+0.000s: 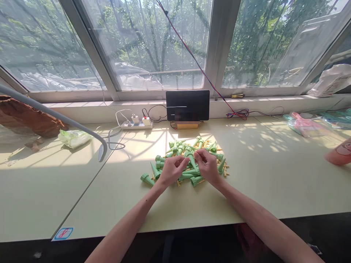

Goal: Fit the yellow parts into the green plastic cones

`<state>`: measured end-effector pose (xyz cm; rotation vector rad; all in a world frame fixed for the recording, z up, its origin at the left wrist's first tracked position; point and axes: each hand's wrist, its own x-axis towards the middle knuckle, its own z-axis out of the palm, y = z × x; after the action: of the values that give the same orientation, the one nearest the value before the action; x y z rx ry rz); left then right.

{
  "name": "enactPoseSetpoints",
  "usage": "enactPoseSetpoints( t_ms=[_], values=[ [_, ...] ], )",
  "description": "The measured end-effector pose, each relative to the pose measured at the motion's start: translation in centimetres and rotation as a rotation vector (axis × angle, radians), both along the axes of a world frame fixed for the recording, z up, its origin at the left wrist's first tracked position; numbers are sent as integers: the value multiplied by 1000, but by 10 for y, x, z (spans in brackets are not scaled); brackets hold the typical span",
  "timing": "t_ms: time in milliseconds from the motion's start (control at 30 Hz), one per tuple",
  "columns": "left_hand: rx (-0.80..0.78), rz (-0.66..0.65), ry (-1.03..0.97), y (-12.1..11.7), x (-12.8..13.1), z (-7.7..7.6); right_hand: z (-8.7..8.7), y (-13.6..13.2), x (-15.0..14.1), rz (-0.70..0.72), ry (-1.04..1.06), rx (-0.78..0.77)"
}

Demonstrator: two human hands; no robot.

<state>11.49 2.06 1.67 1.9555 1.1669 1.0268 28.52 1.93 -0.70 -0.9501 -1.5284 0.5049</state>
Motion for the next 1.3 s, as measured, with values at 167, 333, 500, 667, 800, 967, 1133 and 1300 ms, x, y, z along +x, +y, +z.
enactPoseSetpoints(
  t_ms=[167,333,500,667,800,967,1133,1300],
  values=[
    [-92,-85,-35,0,0,3,-1,-1,-2,12,-20,20],
    [-131,-108,-80,0,-1,2,-2,0,-1,17,-15,4],
    [-72,-93,-68,2,-2,-3,-1,-1,-1,34,3,-30],
    [24,-68,-62,2,-2,-8,0,-1,-2,46,33,-81],
    [111,-51,-74,1,0,-7,0,-1,-2,62,59,-104],
    [169,-71,-45,-1,0,-4,1,0,-2,89,93,-106],
    [235,-72,-41,0,0,-8,-1,2,-2,136,185,-167],
    [406,-122,32,4,-3,-13,-2,3,-2,182,231,-221]
  ],
)
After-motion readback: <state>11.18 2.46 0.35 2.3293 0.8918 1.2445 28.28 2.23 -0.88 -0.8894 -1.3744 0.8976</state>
